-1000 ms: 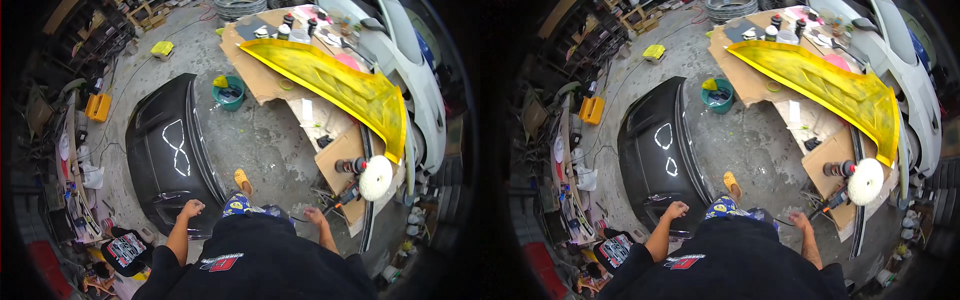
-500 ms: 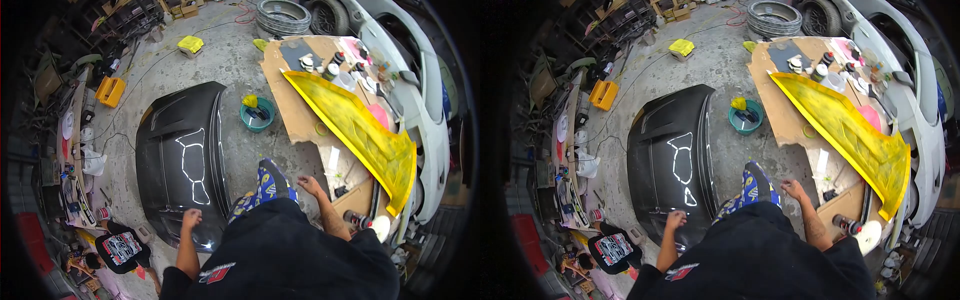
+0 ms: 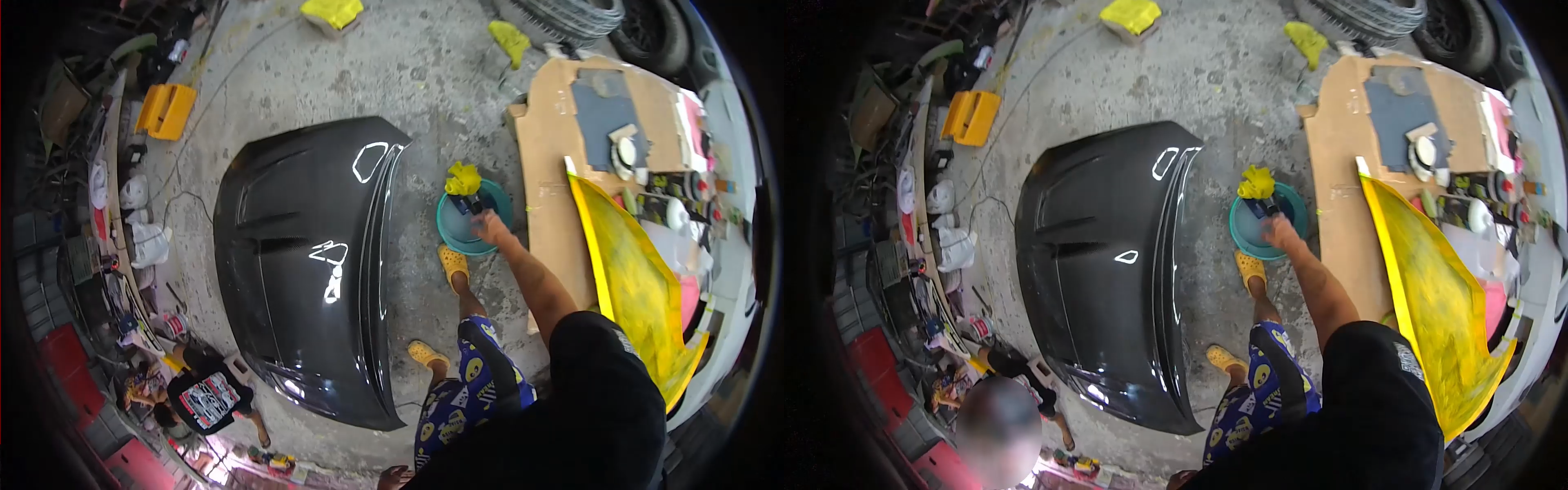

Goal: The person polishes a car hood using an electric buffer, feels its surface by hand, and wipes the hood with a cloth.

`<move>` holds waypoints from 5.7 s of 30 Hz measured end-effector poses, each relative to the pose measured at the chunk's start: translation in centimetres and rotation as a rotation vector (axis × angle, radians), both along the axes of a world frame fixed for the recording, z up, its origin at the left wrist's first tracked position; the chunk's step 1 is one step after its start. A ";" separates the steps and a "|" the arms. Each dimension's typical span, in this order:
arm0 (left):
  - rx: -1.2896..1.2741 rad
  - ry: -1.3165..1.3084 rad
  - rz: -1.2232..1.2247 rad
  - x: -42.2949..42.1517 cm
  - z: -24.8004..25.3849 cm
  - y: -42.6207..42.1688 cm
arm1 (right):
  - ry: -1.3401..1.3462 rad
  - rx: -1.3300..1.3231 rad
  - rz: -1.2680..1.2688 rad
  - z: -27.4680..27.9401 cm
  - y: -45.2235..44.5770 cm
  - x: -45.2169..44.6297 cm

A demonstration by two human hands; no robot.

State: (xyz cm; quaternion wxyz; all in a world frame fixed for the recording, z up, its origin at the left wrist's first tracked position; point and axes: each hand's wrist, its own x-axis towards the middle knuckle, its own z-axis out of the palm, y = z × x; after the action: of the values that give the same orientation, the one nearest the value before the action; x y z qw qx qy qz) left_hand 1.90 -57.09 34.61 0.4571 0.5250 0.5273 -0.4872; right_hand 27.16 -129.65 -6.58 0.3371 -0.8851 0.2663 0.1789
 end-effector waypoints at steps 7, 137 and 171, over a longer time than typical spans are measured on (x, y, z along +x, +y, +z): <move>-0.020 0.064 0.307 -1.2 1.7 -8.6 | 0.018 0.142 -0.117 -6.3 -2.7 8.2; -0.227 -0.813 0.401 -2.2 5.1 92.1 | -0.318 0.969 0.116 46.2 137.1 -31.4; 0.483 -1.457 -0.947 15.2 -53.9 71.2 | 0.373 1.223 -0.339 2.1 144.0 -31.4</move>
State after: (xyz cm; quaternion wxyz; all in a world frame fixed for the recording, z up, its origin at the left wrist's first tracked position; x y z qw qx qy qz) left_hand 17.12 14.07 -19.33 0.3065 0.9476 -0.0768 -0.0468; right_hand -4.28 14.33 -4.50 0.7506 -0.4341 0.3064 0.3928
